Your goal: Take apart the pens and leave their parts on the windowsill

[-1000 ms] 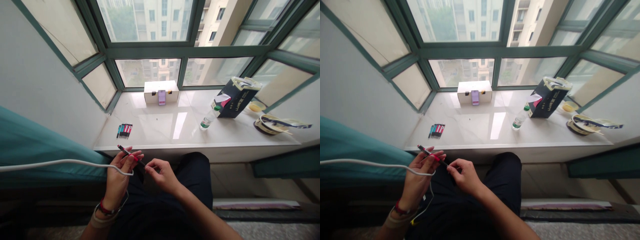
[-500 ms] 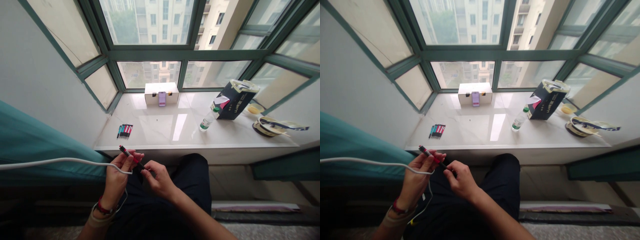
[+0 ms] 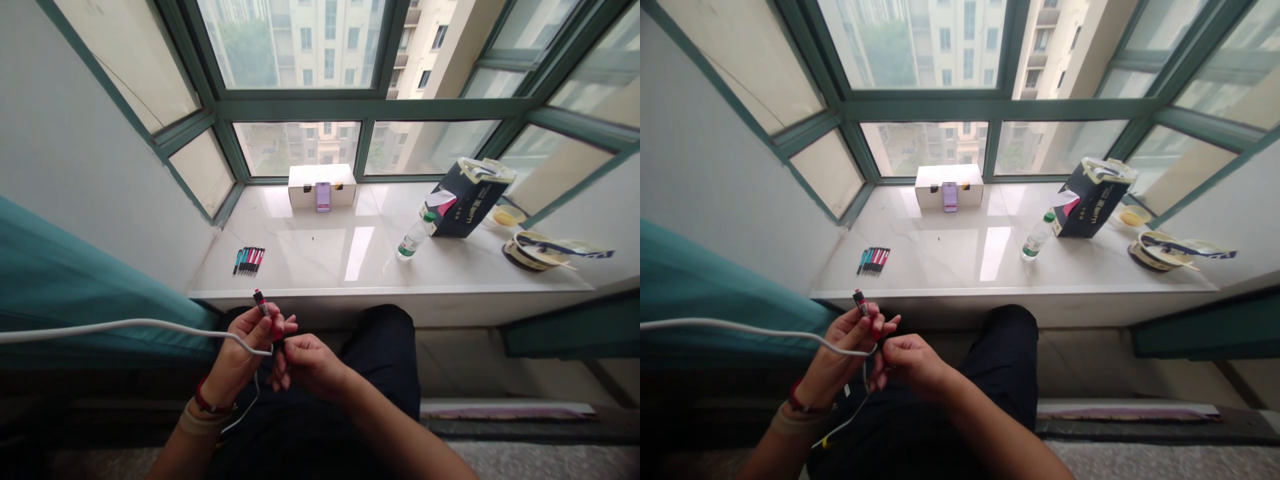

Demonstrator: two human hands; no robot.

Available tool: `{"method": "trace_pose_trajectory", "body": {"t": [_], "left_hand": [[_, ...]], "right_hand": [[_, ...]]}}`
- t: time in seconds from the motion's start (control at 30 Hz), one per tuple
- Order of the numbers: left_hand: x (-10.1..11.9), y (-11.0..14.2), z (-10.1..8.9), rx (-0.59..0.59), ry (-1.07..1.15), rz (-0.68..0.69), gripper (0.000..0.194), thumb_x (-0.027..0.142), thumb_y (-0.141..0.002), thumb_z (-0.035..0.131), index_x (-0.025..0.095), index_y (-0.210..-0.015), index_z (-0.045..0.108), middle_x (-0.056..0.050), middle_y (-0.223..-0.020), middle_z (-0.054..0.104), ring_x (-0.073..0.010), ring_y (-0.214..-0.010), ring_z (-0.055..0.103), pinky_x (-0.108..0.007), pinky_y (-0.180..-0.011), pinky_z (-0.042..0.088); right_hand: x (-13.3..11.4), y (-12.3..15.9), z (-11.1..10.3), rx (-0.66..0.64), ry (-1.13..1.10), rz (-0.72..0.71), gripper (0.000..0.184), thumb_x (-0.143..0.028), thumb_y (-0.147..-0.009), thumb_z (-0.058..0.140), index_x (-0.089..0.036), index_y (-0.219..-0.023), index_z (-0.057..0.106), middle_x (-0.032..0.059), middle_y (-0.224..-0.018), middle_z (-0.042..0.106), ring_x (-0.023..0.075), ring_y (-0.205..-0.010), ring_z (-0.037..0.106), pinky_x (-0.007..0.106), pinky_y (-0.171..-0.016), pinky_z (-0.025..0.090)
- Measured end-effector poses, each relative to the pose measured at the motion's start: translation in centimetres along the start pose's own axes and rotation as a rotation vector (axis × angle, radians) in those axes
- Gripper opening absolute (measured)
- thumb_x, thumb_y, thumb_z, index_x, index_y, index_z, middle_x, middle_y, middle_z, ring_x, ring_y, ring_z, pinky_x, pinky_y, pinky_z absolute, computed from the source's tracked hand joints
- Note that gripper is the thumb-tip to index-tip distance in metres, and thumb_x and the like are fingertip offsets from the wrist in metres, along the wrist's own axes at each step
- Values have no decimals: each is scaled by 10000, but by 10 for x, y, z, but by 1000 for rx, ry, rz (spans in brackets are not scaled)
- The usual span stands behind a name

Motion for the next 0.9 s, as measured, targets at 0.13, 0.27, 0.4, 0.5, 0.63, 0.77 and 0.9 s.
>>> {"method": "trace_pose_trajectory", "body": {"t": [0.13,0.27,0.4,0.5,0.63,0.77,0.9], "left_hand": [[-4,-1,6,-60,98,-31,175,301,-824,738,194,-946,675,41,-695,653,-152,-746,735,-452,-1045,508],[-4,-3,-9,72,-19,-13,256,288,-797,761,174,-1008,670,-24,-822,729,-219,-867,744,-411,-939,573],[1,-1,-17,149,-201,52,278,295,-805,749,169,-1037,660,-77,-940,759,-262,-940,734,-394,-892,584],[5,1,-13,119,-290,94,260,313,-815,733,167,-1018,662,-82,-929,759,-282,-963,727,-433,-930,564],[8,1,-7,28,-348,83,230,310,-822,722,163,-990,669,-57,-830,742,-260,-901,729,-481,-979,538],[8,3,-3,-66,-244,73,180,302,-826,719,168,-938,674,-14,-732,691,-171,-734,689,-481,-985,536],[-4,3,-6,-103,-100,21,175,300,-830,718,187,-955,668,9,-717,652,-139,-694,654,-456,-932,558]], "right_hand": [[9,0,15,-136,-255,59,472,-610,-763,708,-160,-706,579,-3,-551,550,174,-603,598,428,-822,516],[-1,1,-19,153,95,-67,435,-571,-830,672,-136,-843,659,45,-722,644,161,-678,612,339,-751,506],[-28,12,-45,484,514,-240,301,-423,-776,775,-174,-922,689,33,-853,674,157,-741,607,268,-691,476],[-36,14,-43,526,574,-305,236,-407,-826,721,-177,-877,700,42,-882,686,162,-749,607,275,-704,482],[-30,8,-27,349,407,-284,287,-430,-855,689,-154,-774,697,55,-807,678,169,-744,609,300,-747,486],[-6,2,-13,156,63,-137,335,-474,-844,703,-140,-845,686,24,-642,610,154,-614,596,359,-757,506],[11,0,-6,72,-153,-30,390,-509,-784,756,-138,-855,659,4,-605,572,148,-562,587,394,-756,524]]}}
Point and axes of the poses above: each hand's wrist, its own y-axis away from the middle knuckle, its own z-axis out of the palm, x = y × z, the point moved 9 cm from there along -y, towards the middle knuckle
